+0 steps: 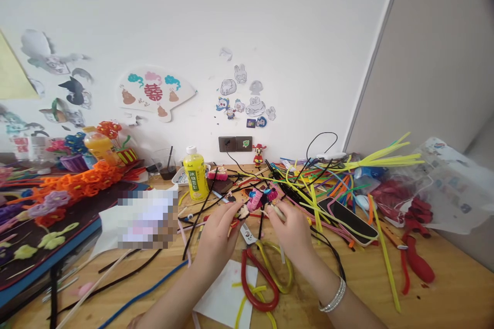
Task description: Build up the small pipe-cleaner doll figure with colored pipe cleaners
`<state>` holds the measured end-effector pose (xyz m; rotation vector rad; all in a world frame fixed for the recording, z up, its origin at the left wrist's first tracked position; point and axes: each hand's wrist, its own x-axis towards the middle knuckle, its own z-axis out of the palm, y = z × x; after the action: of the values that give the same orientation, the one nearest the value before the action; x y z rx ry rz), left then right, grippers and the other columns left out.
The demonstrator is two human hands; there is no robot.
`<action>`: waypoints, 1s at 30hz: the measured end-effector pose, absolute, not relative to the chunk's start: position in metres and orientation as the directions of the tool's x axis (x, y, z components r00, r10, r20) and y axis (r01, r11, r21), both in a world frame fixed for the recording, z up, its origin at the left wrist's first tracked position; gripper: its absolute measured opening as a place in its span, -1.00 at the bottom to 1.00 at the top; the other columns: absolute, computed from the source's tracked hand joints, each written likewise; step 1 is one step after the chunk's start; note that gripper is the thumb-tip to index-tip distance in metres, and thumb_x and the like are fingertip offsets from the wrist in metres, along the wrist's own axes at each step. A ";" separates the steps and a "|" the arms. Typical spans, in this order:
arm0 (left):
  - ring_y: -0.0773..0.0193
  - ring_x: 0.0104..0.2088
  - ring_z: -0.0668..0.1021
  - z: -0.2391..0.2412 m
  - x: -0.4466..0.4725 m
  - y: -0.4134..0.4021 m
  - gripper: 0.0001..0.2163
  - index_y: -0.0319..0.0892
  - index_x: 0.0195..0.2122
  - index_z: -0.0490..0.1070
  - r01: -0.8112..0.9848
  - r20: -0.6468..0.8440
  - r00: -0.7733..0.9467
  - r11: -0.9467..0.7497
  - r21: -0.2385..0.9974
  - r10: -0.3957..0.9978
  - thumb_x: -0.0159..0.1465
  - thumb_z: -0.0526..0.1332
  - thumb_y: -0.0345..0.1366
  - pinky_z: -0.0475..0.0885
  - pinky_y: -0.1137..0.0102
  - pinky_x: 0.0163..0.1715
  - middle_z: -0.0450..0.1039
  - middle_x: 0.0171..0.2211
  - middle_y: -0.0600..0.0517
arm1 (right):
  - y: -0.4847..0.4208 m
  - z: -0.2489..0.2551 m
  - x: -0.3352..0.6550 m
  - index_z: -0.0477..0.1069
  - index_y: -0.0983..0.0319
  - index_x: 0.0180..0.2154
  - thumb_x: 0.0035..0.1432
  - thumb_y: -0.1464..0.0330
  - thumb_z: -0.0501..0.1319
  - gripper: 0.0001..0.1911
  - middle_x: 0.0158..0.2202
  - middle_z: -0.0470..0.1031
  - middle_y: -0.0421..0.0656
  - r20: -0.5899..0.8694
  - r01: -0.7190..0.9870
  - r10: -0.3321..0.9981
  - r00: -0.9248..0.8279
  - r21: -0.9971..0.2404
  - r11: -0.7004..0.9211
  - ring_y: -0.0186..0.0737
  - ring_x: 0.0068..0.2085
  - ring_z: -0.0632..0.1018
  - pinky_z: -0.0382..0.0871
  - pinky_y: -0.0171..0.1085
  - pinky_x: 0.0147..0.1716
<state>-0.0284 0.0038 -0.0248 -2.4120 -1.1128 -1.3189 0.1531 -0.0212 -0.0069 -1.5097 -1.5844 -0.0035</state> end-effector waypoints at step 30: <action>0.16 -0.25 0.50 0.003 -0.017 -0.007 -0.64 -0.14 -0.18 0.41 -0.052 0.200 0.188 -0.193 0.980 0.962 0.00 0.29 -0.15 0.36 0.32 -0.21 0.48 -0.20 -0.03 | -0.014 -0.004 0.159 0.13 0.21 -0.56 0.19 0.17 -0.12 -0.64 -0.63 0.10 -0.28 0.541 0.352 0.781 0.311 -0.829 0.434 -0.36 -0.60 0.20 0.09 -0.38 -0.65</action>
<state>-0.0165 -0.0068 0.0028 -2.8352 -1.8865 -2.4469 0.1589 -0.0138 -0.0043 -1.1531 -1.2850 0.3878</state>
